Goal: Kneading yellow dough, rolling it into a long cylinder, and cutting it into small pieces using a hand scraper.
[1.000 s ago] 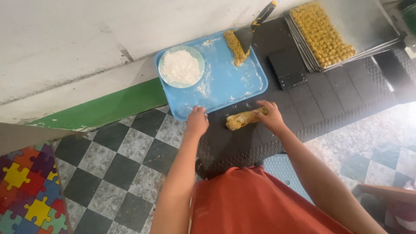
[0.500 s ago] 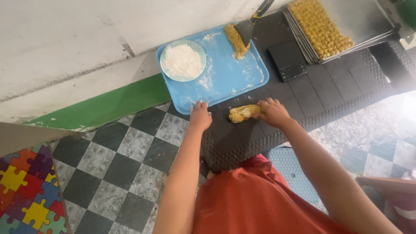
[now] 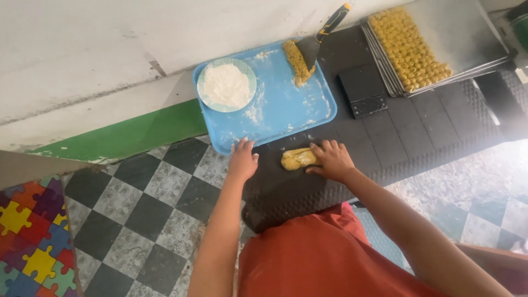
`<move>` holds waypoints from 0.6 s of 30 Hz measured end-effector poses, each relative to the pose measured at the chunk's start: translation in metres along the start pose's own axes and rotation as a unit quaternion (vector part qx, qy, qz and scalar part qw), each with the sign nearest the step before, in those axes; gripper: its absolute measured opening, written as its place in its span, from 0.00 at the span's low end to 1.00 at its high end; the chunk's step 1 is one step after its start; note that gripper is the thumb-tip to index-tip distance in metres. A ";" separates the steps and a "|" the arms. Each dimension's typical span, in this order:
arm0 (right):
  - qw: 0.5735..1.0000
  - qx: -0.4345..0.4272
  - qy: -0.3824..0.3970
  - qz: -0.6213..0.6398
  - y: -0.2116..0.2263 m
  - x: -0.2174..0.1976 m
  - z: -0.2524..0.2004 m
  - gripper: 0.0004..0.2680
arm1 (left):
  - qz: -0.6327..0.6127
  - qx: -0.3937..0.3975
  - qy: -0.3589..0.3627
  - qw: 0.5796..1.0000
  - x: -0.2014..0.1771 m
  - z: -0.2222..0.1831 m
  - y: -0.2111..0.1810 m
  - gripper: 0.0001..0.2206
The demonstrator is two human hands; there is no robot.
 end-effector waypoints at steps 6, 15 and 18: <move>0.961 -0.245 -0.114 0.062 -0.036 0.016 0.046 0.26 | -0.015 -0.026 -0.134 0.991 0.040 0.026 0.018 0.18; 0.891 -0.385 -0.118 0.208 -0.053 -0.002 0.067 0.20 | -0.030 -0.099 -0.263 0.959 0.101 -0.010 -0.130 0.20; 0.891 -0.375 -0.033 0.252 -0.055 0.016 0.069 0.20 | 0.023 -0.130 -0.325 0.937 0.107 -0.001 -0.159 0.22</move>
Point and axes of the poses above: each hand's wrist, its own z-axis towards the middle knuckle, its own x-axis out of the palm, y = z × x, the point moved 5 cm from there along z, towards the middle knuckle, and after that the axes turned 10 degrees about z, right-handed, at the moved point
